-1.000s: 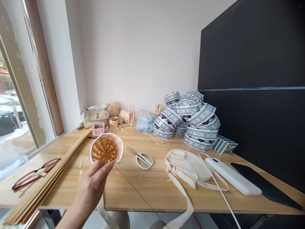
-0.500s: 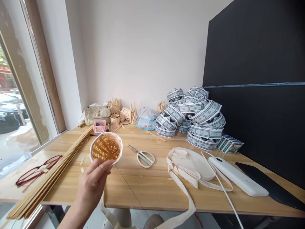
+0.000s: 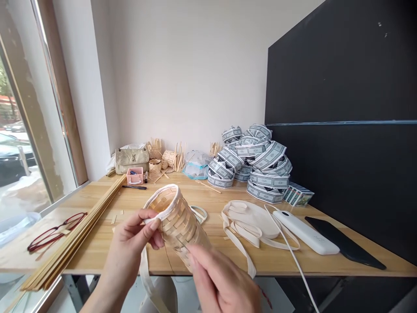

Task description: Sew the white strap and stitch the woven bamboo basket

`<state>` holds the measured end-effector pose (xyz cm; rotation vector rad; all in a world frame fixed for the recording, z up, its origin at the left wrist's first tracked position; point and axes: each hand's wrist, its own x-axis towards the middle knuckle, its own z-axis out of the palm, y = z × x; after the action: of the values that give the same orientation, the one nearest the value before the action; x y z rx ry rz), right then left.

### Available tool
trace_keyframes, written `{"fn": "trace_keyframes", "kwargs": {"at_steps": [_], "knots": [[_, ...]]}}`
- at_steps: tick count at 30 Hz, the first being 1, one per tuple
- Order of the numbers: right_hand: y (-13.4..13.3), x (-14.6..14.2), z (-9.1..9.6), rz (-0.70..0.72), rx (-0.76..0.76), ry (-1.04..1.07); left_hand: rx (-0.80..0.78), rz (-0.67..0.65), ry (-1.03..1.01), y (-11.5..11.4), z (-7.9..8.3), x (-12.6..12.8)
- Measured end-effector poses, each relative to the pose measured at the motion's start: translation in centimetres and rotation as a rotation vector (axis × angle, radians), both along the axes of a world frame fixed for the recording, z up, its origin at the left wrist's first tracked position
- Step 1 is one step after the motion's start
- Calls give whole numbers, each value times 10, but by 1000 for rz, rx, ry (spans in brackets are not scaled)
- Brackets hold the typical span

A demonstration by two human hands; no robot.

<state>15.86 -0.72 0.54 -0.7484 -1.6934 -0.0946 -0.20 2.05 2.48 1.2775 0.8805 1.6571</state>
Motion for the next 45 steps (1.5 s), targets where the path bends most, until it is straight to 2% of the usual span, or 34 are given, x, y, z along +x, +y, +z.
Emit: {"fn": "trace_keyframes", "kwargs": {"at_steps": [2, 4, 18, 29, 33, 39, 41, 45], "knots": [[4, -11, 14, 4, -8, -122, -31, -18, -35, -3, 0, 2], [5, -18, 20, 0, -12, -191, -48, -30, -57, -5, -1, 3], [3, -18, 16, -7, 1, -200, -45, -87, -69, -9, -6, 7], [4, -17, 16, 38, 4, -156, -10, -26, 16, -10, -8, 4], [2, -15, 18, 90, -61, -119, 135, 91, 194, -14, -9, 3], [-6, -11, 10, 84, -282, -13, 621, 428, 702, -20, -9, 2], [-9, -10, 5, 74, -326, 5, 734, 475, 803, -21, -9, 3], [-12, -11, -2, 68, -342, 65, 796, 469, 913, -24, -13, 8]]}}
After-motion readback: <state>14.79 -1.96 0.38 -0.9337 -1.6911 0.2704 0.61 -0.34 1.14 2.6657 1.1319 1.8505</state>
